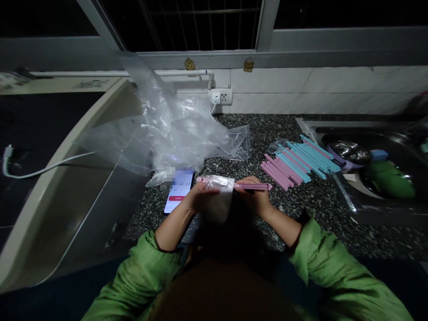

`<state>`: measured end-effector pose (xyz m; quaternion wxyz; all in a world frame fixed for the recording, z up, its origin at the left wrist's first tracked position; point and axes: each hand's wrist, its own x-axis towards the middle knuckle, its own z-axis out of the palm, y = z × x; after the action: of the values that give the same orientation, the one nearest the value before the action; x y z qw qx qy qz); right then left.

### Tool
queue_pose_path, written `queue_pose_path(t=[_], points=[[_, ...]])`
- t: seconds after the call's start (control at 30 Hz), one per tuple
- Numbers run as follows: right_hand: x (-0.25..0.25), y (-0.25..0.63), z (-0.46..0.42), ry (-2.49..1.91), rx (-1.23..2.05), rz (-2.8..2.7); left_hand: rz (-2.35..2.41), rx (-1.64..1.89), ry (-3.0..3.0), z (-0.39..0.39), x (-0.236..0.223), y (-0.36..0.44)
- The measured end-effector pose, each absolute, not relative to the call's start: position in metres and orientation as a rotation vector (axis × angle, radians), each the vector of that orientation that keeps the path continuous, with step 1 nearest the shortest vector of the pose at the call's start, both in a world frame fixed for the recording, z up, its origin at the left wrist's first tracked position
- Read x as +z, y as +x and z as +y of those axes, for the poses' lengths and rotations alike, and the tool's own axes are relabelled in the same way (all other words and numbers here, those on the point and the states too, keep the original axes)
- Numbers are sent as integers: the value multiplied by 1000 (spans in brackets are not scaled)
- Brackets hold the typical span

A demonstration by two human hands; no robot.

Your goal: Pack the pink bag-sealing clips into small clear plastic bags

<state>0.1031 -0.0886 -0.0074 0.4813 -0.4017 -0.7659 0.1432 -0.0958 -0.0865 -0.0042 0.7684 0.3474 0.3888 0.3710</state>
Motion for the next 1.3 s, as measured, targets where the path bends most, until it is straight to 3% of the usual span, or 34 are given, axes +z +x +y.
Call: queue_pose_path(t=[1.3], points=[[5, 112, -87, -881, 282, -1894, 911, 980, 540, -90, -3, -90]])
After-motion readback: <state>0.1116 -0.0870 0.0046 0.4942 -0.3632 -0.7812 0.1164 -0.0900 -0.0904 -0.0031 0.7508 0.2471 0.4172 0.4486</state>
